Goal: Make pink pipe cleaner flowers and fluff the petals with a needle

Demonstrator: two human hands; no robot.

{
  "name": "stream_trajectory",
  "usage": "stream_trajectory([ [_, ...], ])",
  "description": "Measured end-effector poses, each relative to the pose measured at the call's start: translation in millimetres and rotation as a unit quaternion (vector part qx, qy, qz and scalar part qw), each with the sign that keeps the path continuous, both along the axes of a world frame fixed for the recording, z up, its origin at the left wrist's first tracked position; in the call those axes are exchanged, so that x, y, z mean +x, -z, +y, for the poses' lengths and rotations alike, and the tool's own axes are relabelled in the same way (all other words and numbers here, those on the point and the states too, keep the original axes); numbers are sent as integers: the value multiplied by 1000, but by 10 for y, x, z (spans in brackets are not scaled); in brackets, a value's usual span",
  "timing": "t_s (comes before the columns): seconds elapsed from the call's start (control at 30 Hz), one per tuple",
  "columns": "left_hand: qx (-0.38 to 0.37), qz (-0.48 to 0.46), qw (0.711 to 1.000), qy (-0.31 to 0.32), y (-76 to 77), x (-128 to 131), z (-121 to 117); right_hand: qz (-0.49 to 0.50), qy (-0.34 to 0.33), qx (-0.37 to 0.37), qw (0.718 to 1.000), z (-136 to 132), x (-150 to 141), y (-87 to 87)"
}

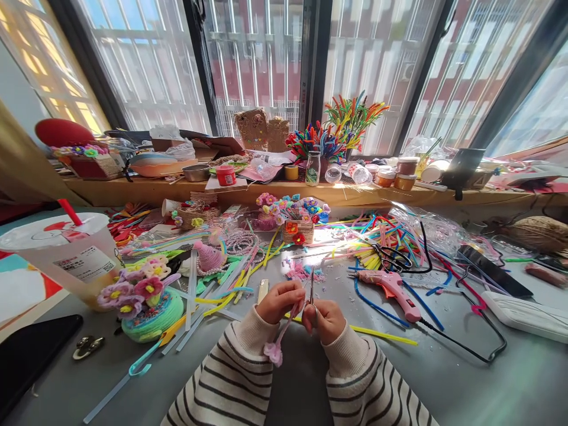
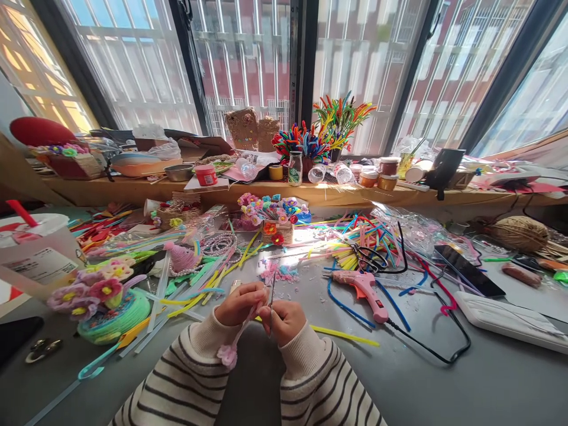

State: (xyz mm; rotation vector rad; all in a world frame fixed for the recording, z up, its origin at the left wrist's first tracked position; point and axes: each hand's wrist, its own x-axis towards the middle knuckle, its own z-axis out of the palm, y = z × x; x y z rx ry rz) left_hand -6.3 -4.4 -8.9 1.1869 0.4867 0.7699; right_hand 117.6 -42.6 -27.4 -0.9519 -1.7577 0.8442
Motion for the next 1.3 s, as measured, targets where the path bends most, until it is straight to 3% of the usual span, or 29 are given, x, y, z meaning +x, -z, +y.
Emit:
stream_trajectory([
  [0.27,6,-11,1000,16,-3,-1,-12,27,-17,-5,999,-25,-7,-28],
  [0.57,11,-27,999,21,16,-1,-1,39,26,-31,998,-17,-4,1],
  [0.7,21,-33,999,17,18,-1,1,48,10,-20,999,-21,-4,-5],
  [0.9,22,-31,999,12,21,-2,4,15,-28,0,1000,-37,-6,-56],
  [1.3,4,-8,1000,-14,2,6,-11,-16,11,4,1000,-5,-5,-7],
])
